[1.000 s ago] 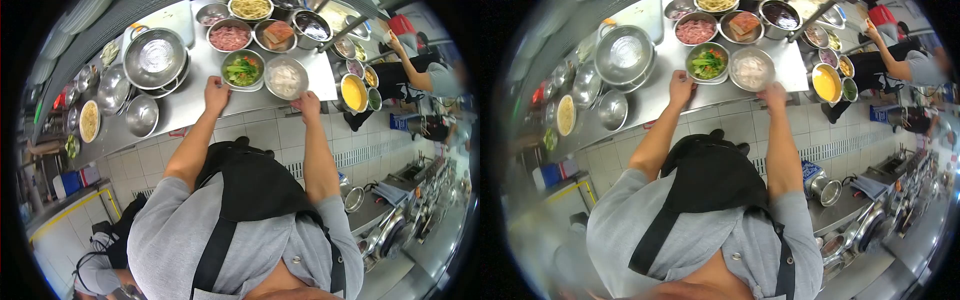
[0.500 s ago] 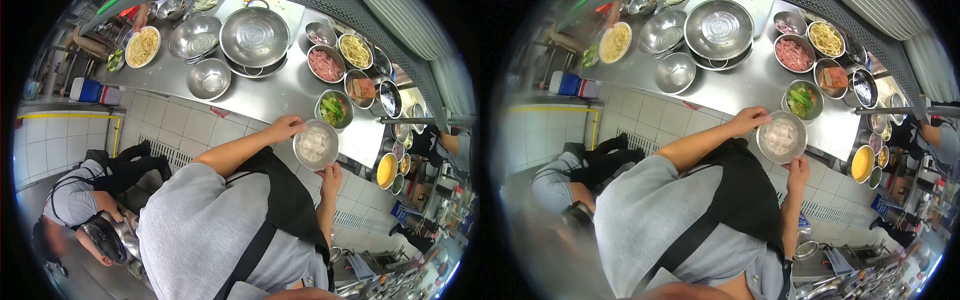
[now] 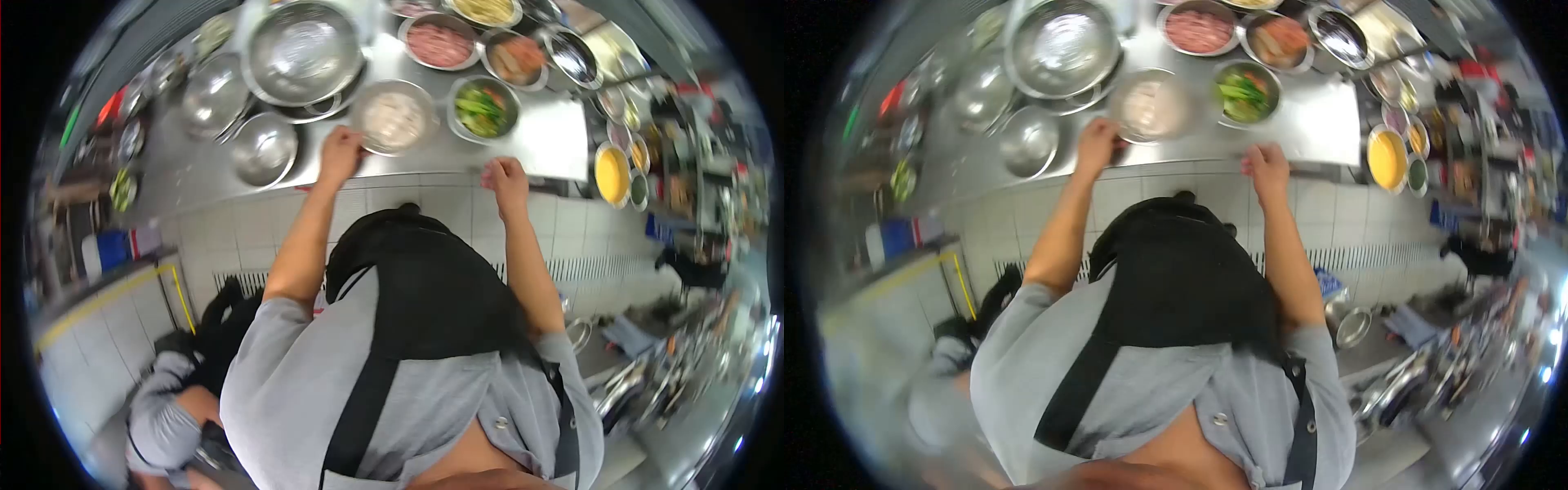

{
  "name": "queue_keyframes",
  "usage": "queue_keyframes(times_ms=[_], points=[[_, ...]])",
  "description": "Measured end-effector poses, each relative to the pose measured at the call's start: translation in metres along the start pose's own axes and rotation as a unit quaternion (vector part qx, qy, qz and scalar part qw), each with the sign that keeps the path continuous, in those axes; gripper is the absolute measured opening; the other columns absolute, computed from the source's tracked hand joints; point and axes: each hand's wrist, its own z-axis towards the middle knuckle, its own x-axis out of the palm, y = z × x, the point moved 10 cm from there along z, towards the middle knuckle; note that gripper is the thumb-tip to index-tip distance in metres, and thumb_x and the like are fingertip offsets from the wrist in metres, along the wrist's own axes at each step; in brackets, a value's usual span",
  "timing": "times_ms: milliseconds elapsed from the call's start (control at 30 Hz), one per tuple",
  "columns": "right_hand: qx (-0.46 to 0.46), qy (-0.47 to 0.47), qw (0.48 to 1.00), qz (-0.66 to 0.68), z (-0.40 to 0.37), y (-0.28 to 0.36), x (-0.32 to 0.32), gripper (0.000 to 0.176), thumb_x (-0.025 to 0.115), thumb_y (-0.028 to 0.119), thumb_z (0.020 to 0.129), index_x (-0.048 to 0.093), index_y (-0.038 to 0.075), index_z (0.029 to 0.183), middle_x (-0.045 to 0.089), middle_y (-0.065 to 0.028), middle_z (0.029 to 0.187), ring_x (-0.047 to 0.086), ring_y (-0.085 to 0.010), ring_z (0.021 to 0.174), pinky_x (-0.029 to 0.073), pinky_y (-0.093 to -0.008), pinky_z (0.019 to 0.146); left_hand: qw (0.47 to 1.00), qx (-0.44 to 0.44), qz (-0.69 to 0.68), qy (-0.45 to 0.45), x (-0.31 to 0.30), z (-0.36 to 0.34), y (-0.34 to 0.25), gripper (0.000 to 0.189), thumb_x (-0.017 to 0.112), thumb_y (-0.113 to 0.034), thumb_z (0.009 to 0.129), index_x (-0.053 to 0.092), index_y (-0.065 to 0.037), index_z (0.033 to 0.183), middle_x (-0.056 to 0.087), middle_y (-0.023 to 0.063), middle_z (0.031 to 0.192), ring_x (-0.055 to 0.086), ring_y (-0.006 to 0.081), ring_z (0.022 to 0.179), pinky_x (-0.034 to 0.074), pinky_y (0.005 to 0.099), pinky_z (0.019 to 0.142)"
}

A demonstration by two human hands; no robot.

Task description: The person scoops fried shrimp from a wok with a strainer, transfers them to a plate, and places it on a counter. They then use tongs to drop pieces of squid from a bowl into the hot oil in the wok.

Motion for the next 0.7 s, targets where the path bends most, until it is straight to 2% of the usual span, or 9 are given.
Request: queue_keyframes(times_ms=[100, 167, 233, 300, 367, 433, 533, 633, 700], points=[[-0.015, -0.092, 0.995, -0.029, 0.015, 0.009, -0.034, 0.025, 0.068, 0.017, 0.097, 0.059, -0.001, 0.111, 0.065, -0.0092, 0.095, 0.068, -0.017, 0.079, 0.06, -0.0306, 0.065, 0.986, -0.042, -0.158, -0.007, 0.014, 0.007, -0.001, 0.016, 0.058, -0.01, 0.1, 0.055, 0.002, 0.09, 0.064, 0.0131, 0.091, 0.071, 0.0239, 0.083, 0.063, 0.032, 0.079], [-0.008, -0.097, 0.994, -0.05, 0.027, 0.021, -0.032, 0.026, 0.069, 0.017, 0.096, 0.059, -0.002, 0.11, 0.064, -0.0091, 0.094, 0.068, -0.0168, 0.079, 0.059, -0.03, 0.064, 0.985, -0.026, -0.171, 0.002, 0.027, 0.008, 0.0, 0.019, 0.057, -0.014, 0.103, 0.055, 0.002, 0.095, 0.064, 0.013, 0.094, 0.071, 0.0246, 0.089, 0.062, 0.0336, 0.081], [-0.001, -0.099, 0.993, -0.069, 0.04, 0.028, -0.027, 0.027, 0.07, 0.016, 0.095, 0.058, -0.003, 0.11, 0.063, -0.009, 0.092, 0.068, -0.0166, 0.078, 0.059, -0.0294, 0.062, 0.952, -0.053, -0.301, -0.026, 0.043, -0.006, 0.0, 0.023, 0.057, -0.02, 0.105, 0.056, 0.003, 0.102, 0.065, 0.0149, 0.1, 0.07, 0.0235, 0.091, 0.061, 0.0351, 0.083], [0.011, -0.1, 0.991, -0.086, 0.053, 0.03, -0.022, 0.024, 0.069, 0.014, 0.094, 0.058, -0.003, 0.106, 0.063, -0.0089, 0.09, 0.068, -0.0151, 0.079, 0.06, -0.0285, 0.061, 0.968, -0.091, -0.227, 0.057, 0.072, -0.017, 0.01, 0.025, 0.057, -0.022, 0.105, 0.058, 0.003, 0.111, 0.067, 0.0144, 0.113, 0.07, 0.0199, 0.089, 0.059, 0.0318, 0.08], [0.017, -0.114, 0.985, -0.128, 0.062, 0.029, -0.026, 0.026, 0.072, 0.019, 0.091, 0.059, -0.003, 0.099, 0.066, -0.0119, 0.084, 0.069, -0.02, 0.075, 0.059, -0.0339, 0.064, 0.978, -0.093, -0.112, 0.149, 0.11, -0.032, 0.003, 0.029, 0.057, -0.024, 0.105, 0.057, 0.0, 0.121, 0.066, 0.0126, 0.115, 0.068, 0.0182, 0.093, 0.058, 0.0307, 0.082], [-0.093, -0.163, 0.906, -0.379, 0.061, 0.062, -0.024, 0.028, 0.073, 0.023, 0.087, 0.061, 0.0, 0.096, 0.071, -0.0205, 0.083, 0.072, -0.0354, 0.077, 0.058, -0.045, 0.071, 0.978, -0.066, -0.085, 0.182, 0.14, -0.032, -0.004, 0.031, 0.058, -0.023, 0.104, 0.056, 0.0, 0.125, 0.066, 0.0123, 0.115, 0.068, 0.0179, 0.093, 0.058, 0.0303, 0.081], [-0.078, -0.153, 0.885, -0.433, 0.064, 0.074, -0.021, 0.023, 0.069, 0.02, 0.085, 0.061, 0.001, 0.096, 0.072, -0.023, 0.086, 0.07, -0.0431, 0.084, 0.056, -0.0486, 0.076, 0.973, -0.041, -0.081, 0.21, 0.178, -0.015, -0.014, 0.038, 0.06, -0.021, 0.103, 0.053, 0.002, 0.132, 0.066, 0.0123, 0.116, 0.068, 0.0182, 0.094, 0.057, 0.0298, 0.081], [-0.112, -0.125, 0.896, -0.411, 0.076, 0.071, -0.023, 0.021, 0.067, 0.017, 0.085, 0.061, 0.001, 0.096, 0.072, -0.0217, 0.083, 0.071, -0.041, 0.079, 0.056, -0.047, 0.074, 0.969, -0.063, -0.103, 0.217, 0.196, 0.003, -0.015, 0.046, 0.058, -0.02, 0.104, 0.047, 0.005, 0.14, 0.065, 0.0135, 0.115, 0.068, 0.0207, 0.095, 0.058, 0.0302, 0.081], [-0.073, -0.113, 0.926, -0.353, 0.077, 0.057, -0.034, 0.021, 0.066, 0.016, 0.085, 0.061, 0.0, 0.097, 0.071, -0.0218, 0.082, 0.071, -0.0379, 0.074, 0.057, -0.0454, 0.071, 0.968, -0.107, -0.112, 0.198, 0.198, 0.008, -0.008, 0.047, 0.056, -0.022, 0.105, 0.046, 0.007, 0.14, 0.065, 0.0144, 0.115, 0.069, 0.0216, 0.095, 0.058, 0.0313, 0.081]])
